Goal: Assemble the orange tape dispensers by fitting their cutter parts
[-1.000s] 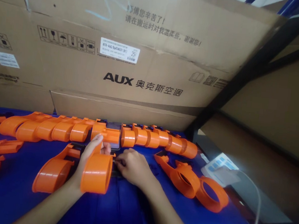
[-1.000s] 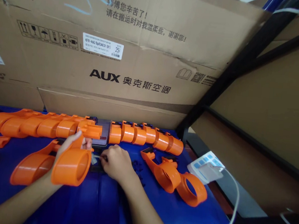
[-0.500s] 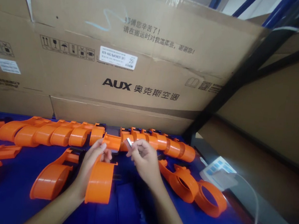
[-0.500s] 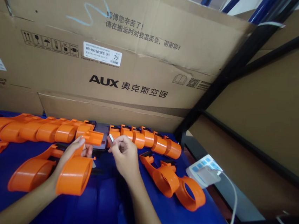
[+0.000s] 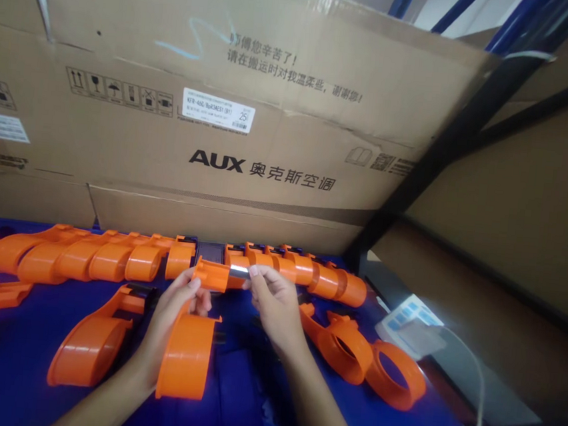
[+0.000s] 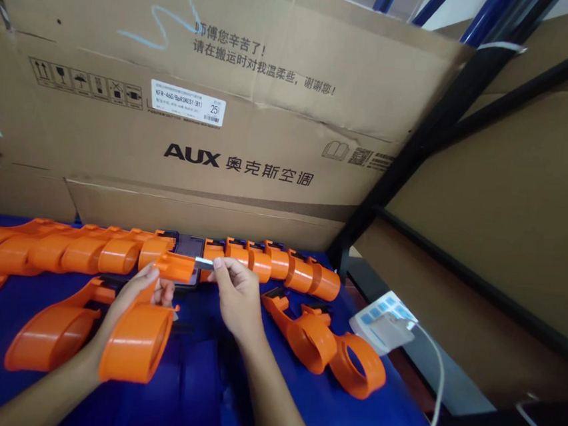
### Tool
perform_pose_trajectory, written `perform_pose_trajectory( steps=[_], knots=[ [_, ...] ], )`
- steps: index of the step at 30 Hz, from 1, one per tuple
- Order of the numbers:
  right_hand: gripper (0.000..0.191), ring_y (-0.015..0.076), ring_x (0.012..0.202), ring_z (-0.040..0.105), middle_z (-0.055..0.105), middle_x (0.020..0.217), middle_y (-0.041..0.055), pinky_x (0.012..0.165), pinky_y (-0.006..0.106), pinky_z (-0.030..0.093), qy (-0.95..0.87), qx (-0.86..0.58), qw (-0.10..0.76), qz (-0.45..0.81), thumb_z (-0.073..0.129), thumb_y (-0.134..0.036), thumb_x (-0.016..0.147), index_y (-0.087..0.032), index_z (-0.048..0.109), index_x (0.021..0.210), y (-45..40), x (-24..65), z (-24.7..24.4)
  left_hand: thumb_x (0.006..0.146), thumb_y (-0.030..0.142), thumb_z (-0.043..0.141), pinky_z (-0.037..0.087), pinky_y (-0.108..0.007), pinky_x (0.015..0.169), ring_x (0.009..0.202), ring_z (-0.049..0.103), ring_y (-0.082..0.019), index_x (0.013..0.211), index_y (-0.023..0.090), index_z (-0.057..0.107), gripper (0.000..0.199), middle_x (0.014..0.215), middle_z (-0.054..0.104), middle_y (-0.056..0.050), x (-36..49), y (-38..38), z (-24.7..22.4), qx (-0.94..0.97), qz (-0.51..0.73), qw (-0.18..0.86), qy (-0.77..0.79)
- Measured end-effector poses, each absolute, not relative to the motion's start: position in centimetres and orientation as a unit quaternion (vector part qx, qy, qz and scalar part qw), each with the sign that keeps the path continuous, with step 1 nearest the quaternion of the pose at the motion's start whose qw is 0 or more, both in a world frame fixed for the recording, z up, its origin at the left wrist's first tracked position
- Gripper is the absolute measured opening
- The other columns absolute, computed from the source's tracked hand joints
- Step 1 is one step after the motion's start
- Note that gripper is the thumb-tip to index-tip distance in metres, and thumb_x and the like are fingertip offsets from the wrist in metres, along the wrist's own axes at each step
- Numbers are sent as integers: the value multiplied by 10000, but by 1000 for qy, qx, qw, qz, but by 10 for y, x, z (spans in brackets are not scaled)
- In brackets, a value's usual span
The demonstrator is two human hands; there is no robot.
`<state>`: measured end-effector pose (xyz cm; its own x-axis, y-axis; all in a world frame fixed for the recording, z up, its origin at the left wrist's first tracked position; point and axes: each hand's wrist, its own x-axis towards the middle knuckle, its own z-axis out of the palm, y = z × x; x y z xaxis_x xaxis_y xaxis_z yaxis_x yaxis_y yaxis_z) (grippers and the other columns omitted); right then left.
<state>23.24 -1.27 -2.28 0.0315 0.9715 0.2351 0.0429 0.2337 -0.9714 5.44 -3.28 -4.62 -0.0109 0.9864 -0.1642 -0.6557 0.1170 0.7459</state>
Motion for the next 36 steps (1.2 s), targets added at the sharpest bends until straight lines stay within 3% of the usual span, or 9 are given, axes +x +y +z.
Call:
perform_pose_trajectory(
  steps=[16,25,36],
  knots=[
    [441,99,479,325,433,518,-59,449,219,238,-536,-457,563,432,642,-584,920,-196,624,711,-14,232,-20,735,483,846,471,-215,502,483,561,-113,864,195,624,386,642,670,2,55,-26,-48,331,589,646,356],
    [417,92,474,400,517,556,-44,450,215,311,-523,-453,571,442,652,-570,925,-190,645,752,-12,234,-24,836,419,787,481,-196,537,573,579,-98,1060,212,639,339,821,684,-3,57,-38,-49,343,605,633,339],
    [405,91,494,466,607,628,-15,456,205,365,-534,-437,567,450,656,-564,925,-186,670,779,-10,236,-26,702,581,823,446,-208,450,463,564,-110,962,181,606,524,674,678,-2,54,-20,-58,368,570,630,379]
  ],
)
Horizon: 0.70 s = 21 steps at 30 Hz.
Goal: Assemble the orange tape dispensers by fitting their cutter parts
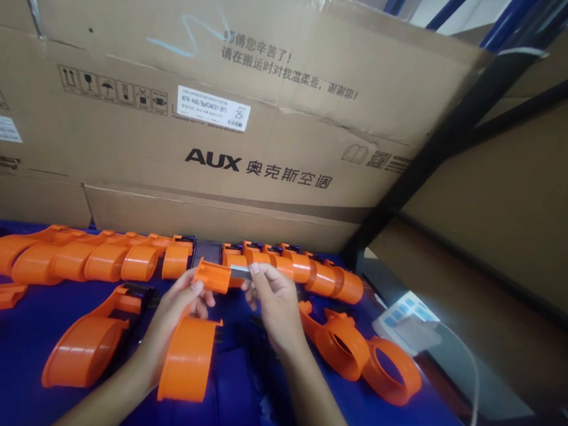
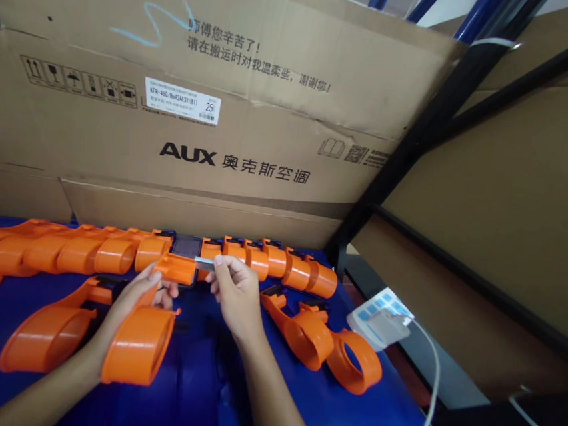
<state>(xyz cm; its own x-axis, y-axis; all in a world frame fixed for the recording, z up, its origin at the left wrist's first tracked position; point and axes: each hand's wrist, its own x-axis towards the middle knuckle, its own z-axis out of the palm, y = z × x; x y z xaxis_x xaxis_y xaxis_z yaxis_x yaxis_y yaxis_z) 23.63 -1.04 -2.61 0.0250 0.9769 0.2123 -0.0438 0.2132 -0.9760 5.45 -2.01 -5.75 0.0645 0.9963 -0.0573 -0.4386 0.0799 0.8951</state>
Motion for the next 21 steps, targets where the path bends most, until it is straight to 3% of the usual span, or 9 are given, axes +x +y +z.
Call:
perform_pose_trajectory(
  steps=[7,14,21],
  knots=[
    [392,88,490,496,643,675,-3,470,211,402,-538,-428,564,458,648,-553,935,-187,687,799,-11,231,-27,695,558,823,453,-222,472,474,562,-114,1011,180,603,539,687,677,-1,54,-22,-56,376,568,618,394],
    [412,131,612,553,705,809,61,490,231,422,-478,-410,648,429,646,-571,917,-180,775,928,-3,239,-30,757,559,794,433,-196,469,511,537,-91,992,228,591,454,762,619,36,53,-36,-47,296,615,613,398],
    [384,135,582,539,741,849,76,501,263,416,-510,-413,623,427,656,-529,911,-180,815,913,-3,239,-34,756,539,812,425,-184,467,532,523,-86,964,216,618,431,787,623,25,52,-34,-50,302,615,611,397]
  ],
)
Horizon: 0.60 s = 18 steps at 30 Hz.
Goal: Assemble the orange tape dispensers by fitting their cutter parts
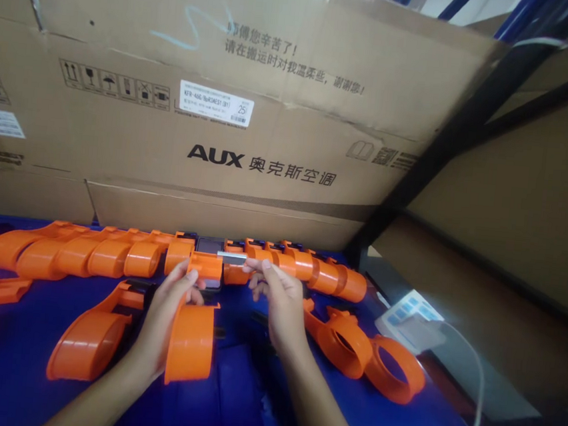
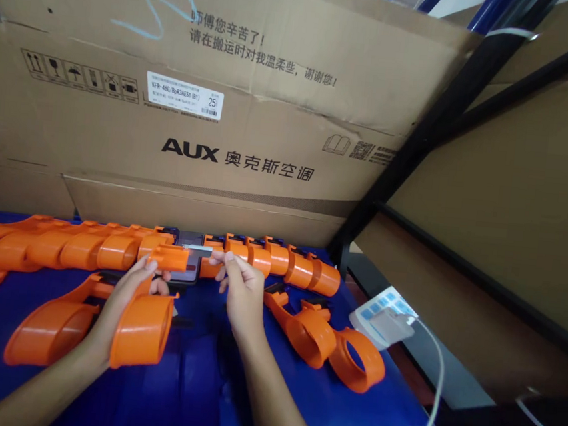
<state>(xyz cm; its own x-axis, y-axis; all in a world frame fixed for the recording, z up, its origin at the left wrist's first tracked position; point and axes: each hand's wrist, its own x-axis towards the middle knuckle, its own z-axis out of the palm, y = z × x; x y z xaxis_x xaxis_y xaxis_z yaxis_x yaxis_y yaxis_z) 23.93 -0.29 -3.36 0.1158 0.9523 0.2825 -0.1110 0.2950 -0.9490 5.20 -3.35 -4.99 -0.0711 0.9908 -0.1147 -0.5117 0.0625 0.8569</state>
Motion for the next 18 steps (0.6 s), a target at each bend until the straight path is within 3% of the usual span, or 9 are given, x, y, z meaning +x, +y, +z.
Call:
perform_pose_trajectory(
  steps=[10,18],
  knots=[
    [353,133,564,527,686,714,47,494,257,407,-518,-395,626,429,666,-492,908,-174,804,845,-7,237,-34,842,611,698,396,-201,497,509,517,-103,697,169,608,474,595,598,3,52,-33,-47,388,578,583,419],
    [534,146,557,534,646,664,40,526,274,423,-565,-420,585,403,639,-583,922,-198,629,551,-14,232,-29,877,564,693,398,-220,610,593,503,-127,1055,167,710,436,639,614,11,55,-39,-41,411,574,557,438]
  ],
)
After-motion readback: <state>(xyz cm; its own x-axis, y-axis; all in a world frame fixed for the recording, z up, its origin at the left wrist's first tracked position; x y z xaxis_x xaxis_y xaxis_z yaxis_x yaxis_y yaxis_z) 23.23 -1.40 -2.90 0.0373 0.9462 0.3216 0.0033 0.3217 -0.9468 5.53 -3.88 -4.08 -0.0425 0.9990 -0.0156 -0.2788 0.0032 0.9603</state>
